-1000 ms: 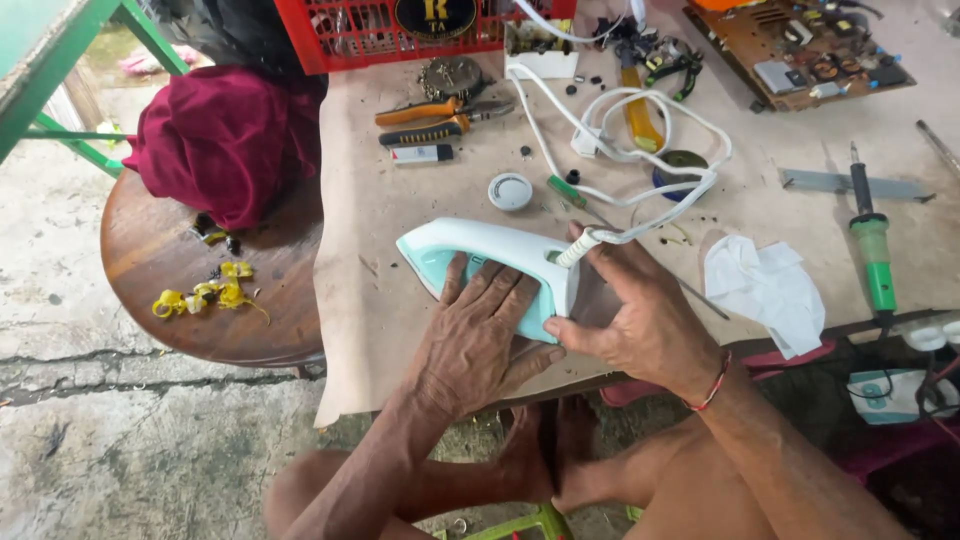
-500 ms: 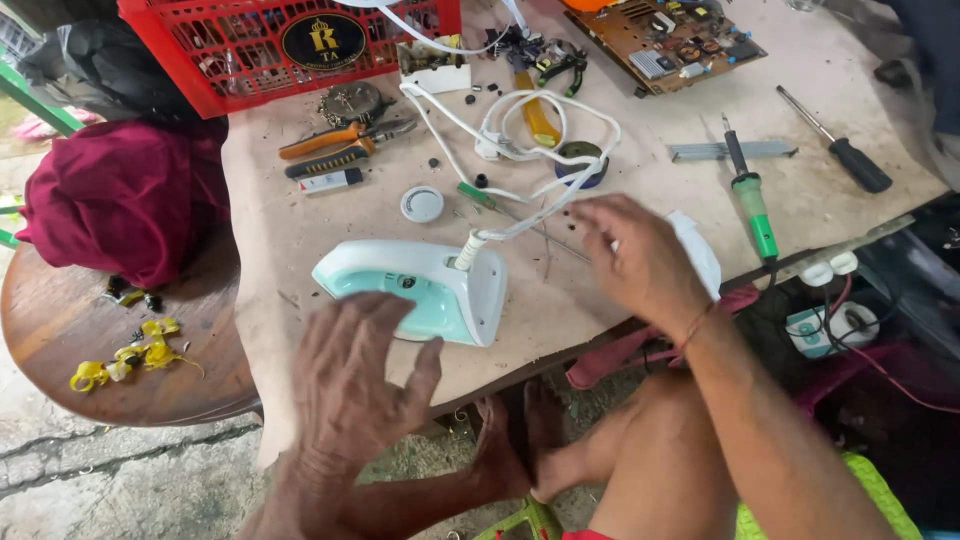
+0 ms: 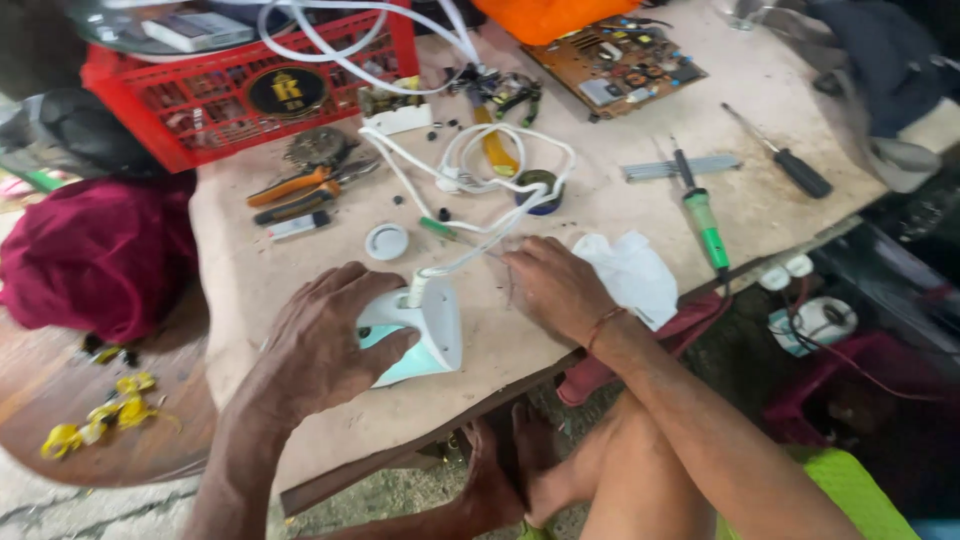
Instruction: Disassembling the plastic casing of an electric iron using a screwdriver and pliers.
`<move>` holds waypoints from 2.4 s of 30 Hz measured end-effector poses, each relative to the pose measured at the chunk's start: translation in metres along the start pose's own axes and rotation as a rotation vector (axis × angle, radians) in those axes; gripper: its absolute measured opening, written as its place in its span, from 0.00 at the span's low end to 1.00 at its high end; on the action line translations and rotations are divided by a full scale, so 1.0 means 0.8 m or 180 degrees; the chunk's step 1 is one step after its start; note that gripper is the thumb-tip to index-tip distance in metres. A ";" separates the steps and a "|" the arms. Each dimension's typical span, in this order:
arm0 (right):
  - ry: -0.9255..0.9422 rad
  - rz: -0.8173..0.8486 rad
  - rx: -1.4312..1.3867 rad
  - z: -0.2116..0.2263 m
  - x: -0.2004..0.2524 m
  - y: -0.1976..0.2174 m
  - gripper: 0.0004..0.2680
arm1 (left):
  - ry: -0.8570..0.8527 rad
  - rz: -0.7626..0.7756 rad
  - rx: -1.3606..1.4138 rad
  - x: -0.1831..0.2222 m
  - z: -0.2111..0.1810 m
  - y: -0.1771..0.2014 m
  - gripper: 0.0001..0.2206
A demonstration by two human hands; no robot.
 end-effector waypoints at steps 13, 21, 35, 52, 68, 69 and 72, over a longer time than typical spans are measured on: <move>0.0193 -0.1094 0.0099 -0.113 0.007 0.097 0.11 | 0.1187 0.0114 0.0089 -0.003 0.002 -0.012 0.22; -0.1389 -0.0349 0.2253 -0.612 0.130 0.097 0.15 | 0.0422 -0.0060 0.0417 0.000 -0.015 0.007 0.19; -0.1804 -0.1250 -0.0469 -0.290 0.256 0.099 0.14 | 0.0395 0.0850 -0.0043 -0.049 -0.058 0.007 0.46; -0.1722 -0.0356 -0.1680 0.107 0.283 0.008 0.19 | 0.0787 0.0476 0.0043 -0.039 -0.051 0.000 0.44; -0.2377 -0.0548 -0.3646 0.153 0.279 -0.061 0.22 | 0.0678 0.0819 0.0169 -0.034 -0.040 0.010 0.42; -0.2625 -0.0656 -0.4050 0.159 0.276 -0.066 0.22 | 0.0685 0.1057 0.0381 -0.031 -0.039 0.019 0.40; -0.2493 -0.0753 -0.3694 0.163 0.264 -0.060 0.21 | 0.0876 0.1009 0.0166 -0.021 -0.012 0.020 0.27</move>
Point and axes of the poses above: each hand's wrist, its own x-axis away from the middle knuckle, its own y-axis out of the back of the hand, z = x × y, the point moved 1 cm from there along -x, towards the middle knuckle, and after that the axes turned 5 degrees about -z, right-handed, at the moved point
